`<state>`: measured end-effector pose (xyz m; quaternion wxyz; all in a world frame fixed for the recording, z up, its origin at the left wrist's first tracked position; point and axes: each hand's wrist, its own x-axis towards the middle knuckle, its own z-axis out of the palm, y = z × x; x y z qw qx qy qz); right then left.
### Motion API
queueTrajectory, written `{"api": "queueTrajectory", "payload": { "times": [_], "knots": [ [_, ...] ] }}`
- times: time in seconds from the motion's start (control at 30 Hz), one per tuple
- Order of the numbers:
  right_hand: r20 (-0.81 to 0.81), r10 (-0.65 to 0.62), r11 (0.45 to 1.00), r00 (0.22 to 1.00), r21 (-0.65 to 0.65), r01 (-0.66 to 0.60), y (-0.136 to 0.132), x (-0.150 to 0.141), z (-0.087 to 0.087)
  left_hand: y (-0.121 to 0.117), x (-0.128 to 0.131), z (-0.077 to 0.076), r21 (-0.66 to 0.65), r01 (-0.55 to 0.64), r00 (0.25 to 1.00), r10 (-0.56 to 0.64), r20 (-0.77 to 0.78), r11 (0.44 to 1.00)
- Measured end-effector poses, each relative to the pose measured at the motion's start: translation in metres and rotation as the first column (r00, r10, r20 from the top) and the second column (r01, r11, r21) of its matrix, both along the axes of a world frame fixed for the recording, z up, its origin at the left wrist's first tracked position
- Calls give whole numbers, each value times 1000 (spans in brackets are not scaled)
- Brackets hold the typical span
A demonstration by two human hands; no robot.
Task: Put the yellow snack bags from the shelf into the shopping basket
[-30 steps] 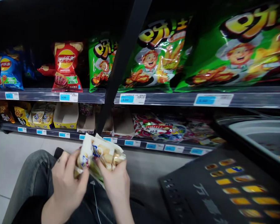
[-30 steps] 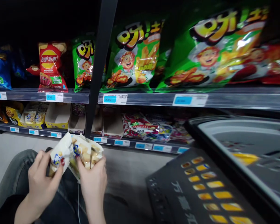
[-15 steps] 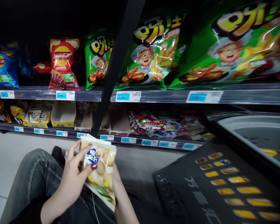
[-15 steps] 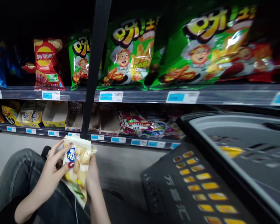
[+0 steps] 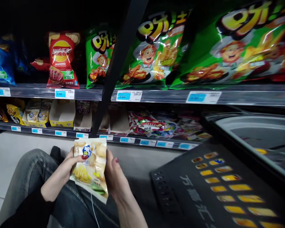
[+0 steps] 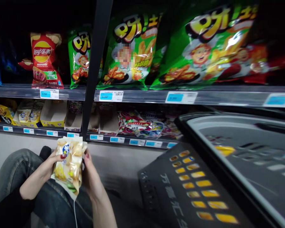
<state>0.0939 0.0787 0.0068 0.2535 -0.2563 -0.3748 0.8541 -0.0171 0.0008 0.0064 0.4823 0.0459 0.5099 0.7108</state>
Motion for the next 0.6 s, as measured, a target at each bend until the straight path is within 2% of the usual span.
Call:
{"api": "queueTrajectory", "payload": {
  "times": [0.07,0.13,0.2,0.3,0.43,0.6],
  "knots": [
    [-6,-25,999,1000,39,25,0,2,3,1,3,-3,-9,-15,1000,15,19,1000],
    [75,-28,996,997,86,22,0,5,5,3,9,-8,-9,-11,999,12,37,1000],
    [151,-6,998,989,65,-4,1,8,8,4,14,-13,4,-2,998,2,60,1000],
    [182,3,1000,983,-8,-2,2,10,11,4,16,-20,20,15,993,-17,114,1000],
    [173,-2,999,985,-34,8,5,11,12,0,11,-17,10,64,986,-64,156,998],
    [189,-11,999,982,-30,17,4,9,9,0,8,-11,-10,31,997,-30,72,999]
  ]
}}
